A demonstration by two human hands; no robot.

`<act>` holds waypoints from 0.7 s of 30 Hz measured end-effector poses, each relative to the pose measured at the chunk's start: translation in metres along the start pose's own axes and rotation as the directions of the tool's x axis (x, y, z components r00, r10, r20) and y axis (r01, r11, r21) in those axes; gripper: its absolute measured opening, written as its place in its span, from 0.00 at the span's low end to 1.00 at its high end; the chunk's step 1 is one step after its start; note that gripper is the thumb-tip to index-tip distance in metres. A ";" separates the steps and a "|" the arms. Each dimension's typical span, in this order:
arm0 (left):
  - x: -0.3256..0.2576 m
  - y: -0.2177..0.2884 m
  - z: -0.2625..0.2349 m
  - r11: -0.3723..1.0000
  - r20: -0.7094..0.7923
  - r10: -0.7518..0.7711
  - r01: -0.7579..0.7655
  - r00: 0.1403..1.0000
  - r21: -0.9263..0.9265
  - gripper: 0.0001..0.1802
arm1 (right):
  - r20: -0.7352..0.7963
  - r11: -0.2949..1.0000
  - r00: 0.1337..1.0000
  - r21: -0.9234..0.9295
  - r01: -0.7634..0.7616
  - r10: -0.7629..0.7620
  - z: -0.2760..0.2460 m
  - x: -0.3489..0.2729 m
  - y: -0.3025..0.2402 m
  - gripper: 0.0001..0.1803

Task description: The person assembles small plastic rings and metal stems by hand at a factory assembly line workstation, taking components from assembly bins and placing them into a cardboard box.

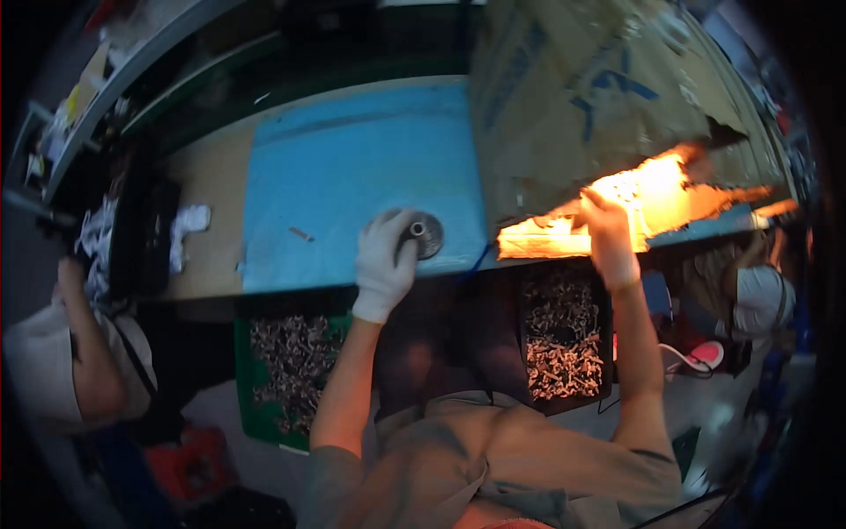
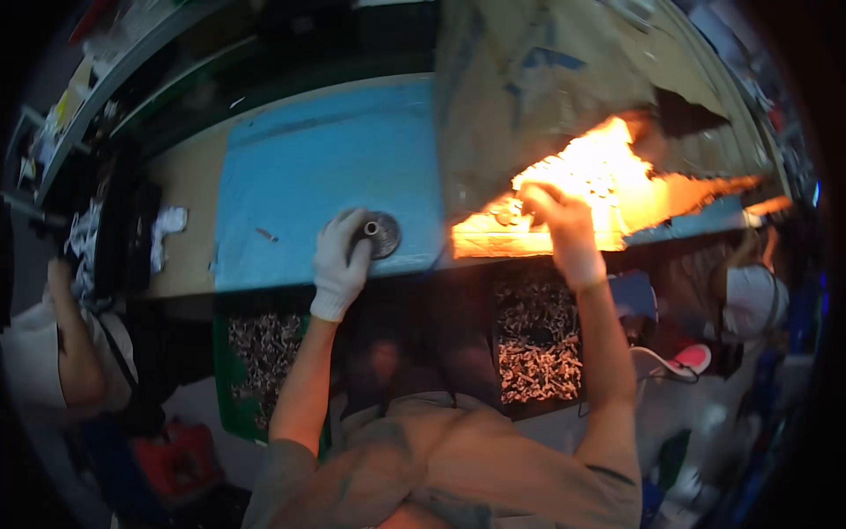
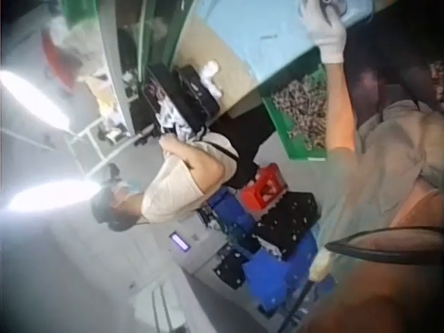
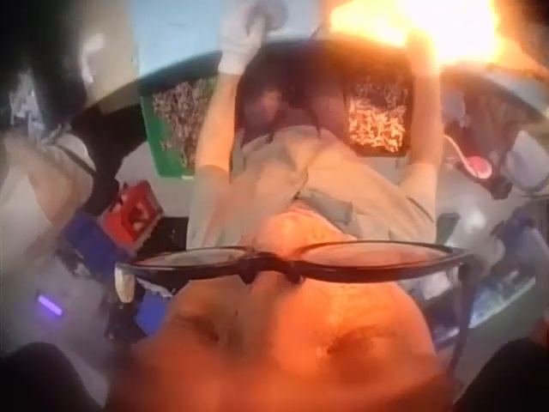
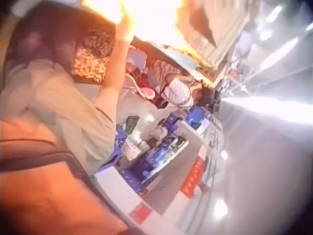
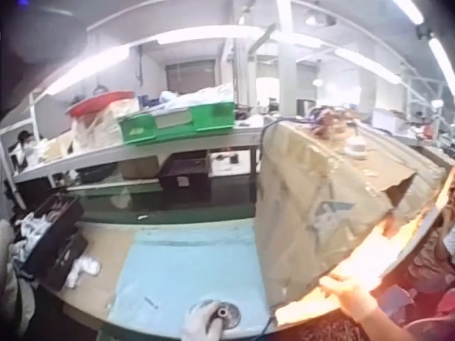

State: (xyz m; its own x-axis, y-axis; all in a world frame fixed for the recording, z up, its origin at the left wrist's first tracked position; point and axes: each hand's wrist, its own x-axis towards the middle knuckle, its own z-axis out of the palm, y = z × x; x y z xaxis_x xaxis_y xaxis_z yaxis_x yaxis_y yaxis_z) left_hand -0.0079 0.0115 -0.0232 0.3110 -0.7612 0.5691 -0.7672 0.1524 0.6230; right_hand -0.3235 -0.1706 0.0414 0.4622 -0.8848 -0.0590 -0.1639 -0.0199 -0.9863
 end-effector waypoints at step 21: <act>-0.012 -0.017 -0.004 0.995 -0.031 -0.050 0.047 0.998 -0.091 0.22 | 0.206 0.480 0.609 -0.446 0.755 -0.766 0.219 0.006 0.032 0.14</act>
State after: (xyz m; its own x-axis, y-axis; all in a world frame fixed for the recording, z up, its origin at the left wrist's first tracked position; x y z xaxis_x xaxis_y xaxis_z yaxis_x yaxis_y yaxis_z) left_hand 0.0039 0.0201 -0.0386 0.3662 -0.7479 0.5536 -0.6974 0.1733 0.6954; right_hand -0.1353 -0.0748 -0.0241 0.5862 -0.4275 0.6882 -0.1185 -0.8855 -0.4492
